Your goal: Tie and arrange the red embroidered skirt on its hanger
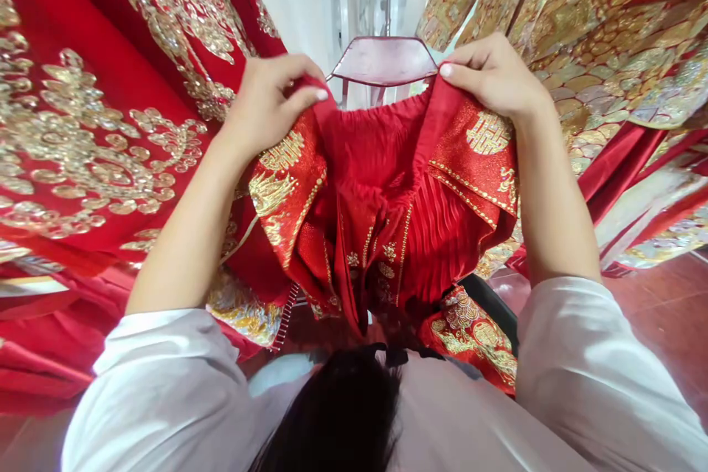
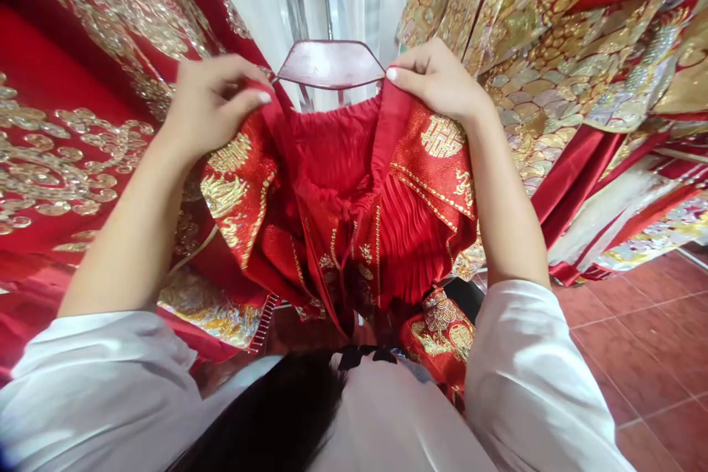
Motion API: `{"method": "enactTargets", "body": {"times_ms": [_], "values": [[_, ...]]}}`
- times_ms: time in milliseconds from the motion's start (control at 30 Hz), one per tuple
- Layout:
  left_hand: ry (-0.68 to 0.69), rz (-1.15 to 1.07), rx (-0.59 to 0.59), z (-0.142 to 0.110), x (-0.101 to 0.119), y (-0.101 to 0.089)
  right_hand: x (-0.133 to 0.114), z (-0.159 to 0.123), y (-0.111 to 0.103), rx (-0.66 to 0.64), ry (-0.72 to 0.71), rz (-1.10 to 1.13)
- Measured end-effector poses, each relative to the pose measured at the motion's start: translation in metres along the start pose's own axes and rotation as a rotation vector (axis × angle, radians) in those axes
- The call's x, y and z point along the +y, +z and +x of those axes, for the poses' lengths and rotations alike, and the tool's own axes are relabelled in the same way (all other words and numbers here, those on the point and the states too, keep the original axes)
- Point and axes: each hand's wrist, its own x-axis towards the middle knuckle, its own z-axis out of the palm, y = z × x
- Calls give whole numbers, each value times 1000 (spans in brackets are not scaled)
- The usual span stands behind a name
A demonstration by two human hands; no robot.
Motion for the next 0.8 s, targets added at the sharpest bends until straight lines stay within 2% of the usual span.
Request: {"method": "enactTargets", "body": {"times_ms": [67, 100, 267, 367, 433, 467, 567, 633, 700, 800], "values": [[5, 52, -117, -7, 3, 1, -8, -11, -6, -259, 115, 10], [-4, 46, -124, -10, 3, 2, -11, -16, -9, -318, 127, -7], [-86, 29, -88, -11, -15, 2, -2, -28, -17, -278, -85, -284], [-160, 52, -119, -6, -23, -2, 12, -25, -16, -280, -111, -352], [-162, 53, -137, -6, -23, -5, 17, -29, -12, -188, -101, -412], [-143, 67, -146, -8, -22, -5, 17, -36, -7, -85, -94, -464], [-94, 110, -125, -18, -18, -4, 6, -79, 20, 340, -97, -617], [-102, 77, -95, -25, -18, -2, -6, -118, 51, 489, -77, -594], [-120, 19, -82, -29, -21, 2, -17, -153, 89, 399, -26, -465], [-123, -20, -97, -29, -26, 5, -22, -178, 141, 99, 149, -177]]}}
